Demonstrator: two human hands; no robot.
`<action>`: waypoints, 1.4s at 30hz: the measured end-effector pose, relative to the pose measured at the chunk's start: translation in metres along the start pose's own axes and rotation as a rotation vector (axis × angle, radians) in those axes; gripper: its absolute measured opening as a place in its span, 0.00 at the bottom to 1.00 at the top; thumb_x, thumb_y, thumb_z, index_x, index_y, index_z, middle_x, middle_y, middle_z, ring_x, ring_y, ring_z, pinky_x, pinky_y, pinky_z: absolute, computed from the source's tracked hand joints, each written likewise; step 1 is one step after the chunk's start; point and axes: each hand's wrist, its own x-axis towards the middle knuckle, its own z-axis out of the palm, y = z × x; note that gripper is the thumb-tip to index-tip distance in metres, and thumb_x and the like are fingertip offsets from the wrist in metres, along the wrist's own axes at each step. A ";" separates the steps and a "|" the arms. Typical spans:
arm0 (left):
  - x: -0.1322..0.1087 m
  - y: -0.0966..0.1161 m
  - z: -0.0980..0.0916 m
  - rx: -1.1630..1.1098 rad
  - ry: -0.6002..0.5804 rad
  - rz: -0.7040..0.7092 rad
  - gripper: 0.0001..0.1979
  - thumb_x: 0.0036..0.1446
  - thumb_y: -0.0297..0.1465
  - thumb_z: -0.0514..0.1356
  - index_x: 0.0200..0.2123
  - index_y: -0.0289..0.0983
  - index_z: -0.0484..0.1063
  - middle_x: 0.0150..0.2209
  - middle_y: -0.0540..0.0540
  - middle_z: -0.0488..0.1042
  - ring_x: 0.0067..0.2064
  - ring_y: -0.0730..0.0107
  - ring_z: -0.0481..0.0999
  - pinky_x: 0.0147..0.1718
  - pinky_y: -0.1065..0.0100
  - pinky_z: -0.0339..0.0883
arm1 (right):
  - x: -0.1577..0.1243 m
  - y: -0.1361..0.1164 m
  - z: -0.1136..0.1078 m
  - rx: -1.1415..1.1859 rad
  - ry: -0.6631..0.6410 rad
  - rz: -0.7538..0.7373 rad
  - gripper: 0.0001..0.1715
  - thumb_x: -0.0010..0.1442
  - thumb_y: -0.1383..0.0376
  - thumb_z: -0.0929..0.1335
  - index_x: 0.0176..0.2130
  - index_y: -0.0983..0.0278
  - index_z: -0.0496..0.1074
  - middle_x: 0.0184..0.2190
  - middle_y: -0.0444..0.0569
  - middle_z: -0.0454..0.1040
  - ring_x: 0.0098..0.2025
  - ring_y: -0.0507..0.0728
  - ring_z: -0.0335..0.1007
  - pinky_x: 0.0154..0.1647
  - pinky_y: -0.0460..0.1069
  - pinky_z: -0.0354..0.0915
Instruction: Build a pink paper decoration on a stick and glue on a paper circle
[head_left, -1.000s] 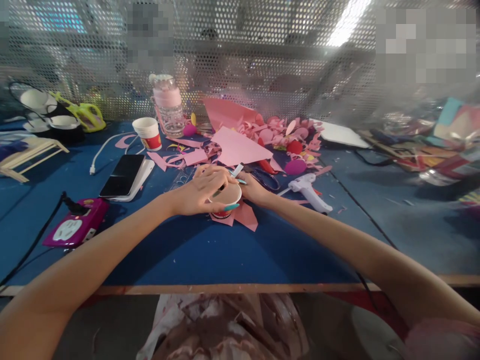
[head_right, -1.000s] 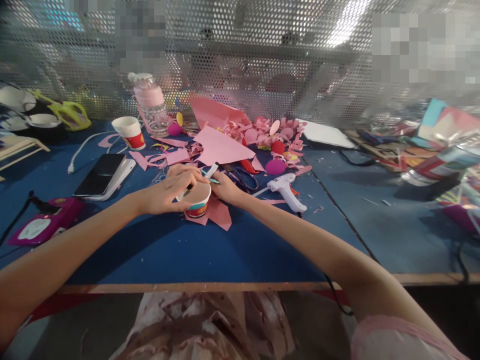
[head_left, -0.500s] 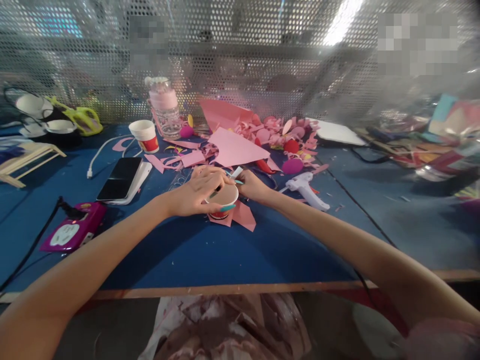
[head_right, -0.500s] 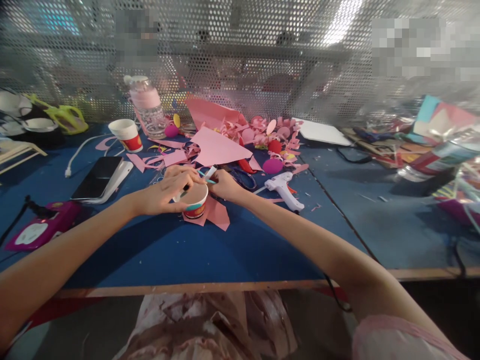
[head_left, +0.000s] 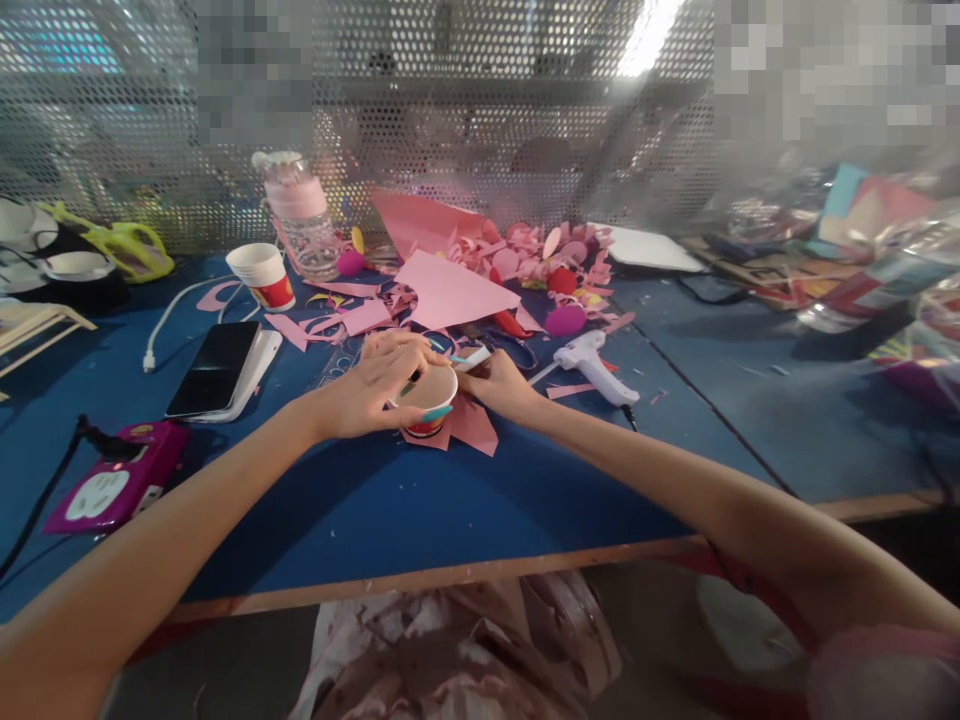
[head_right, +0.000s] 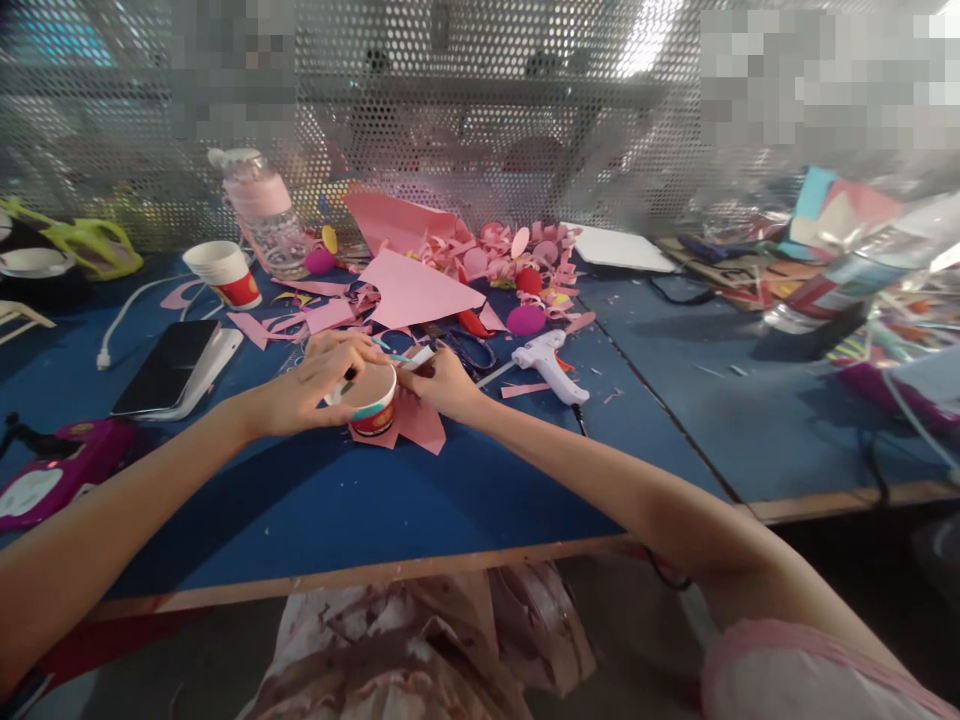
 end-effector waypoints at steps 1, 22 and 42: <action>0.000 0.000 0.000 0.000 -0.001 -0.002 0.13 0.54 0.42 0.53 0.33 0.41 0.55 0.53 0.41 0.65 0.57 0.55 0.54 0.52 0.50 0.45 | -0.003 -0.001 0.000 0.002 0.010 0.005 0.11 0.48 0.63 0.69 0.21 0.65 0.65 0.15 0.40 0.63 0.17 0.47 0.57 0.18 0.45 0.55; 0.000 -0.003 0.002 0.025 0.012 0.010 0.13 0.55 0.43 0.52 0.34 0.41 0.55 0.52 0.41 0.65 0.56 0.55 0.54 0.52 0.51 0.45 | -0.051 -0.005 0.002 0.035 0.202 0.083 0.14 0.49 0.58 0.69 0.22 0.65 0.66 0.15 0.42 0.67 0.18 0.49 0.61 0.18 0.45 0.56; 0.000 0.001 0.002 0.018 0.014 0.010 0.12 0.56 0.41 0.52 0.34 0.40 0.55 0.51 0.41 0.65 0.55 0.56 0.56 0.52 0.52 0.46 | -0.076 -0.009 0.007 -0.029 0.201 0.075 0.15 0.53 0.57 0.68 0.23 0.64 0.65 0.16 0.42 0.67 0.18 0.50 0.61 0.19 0.46 0.57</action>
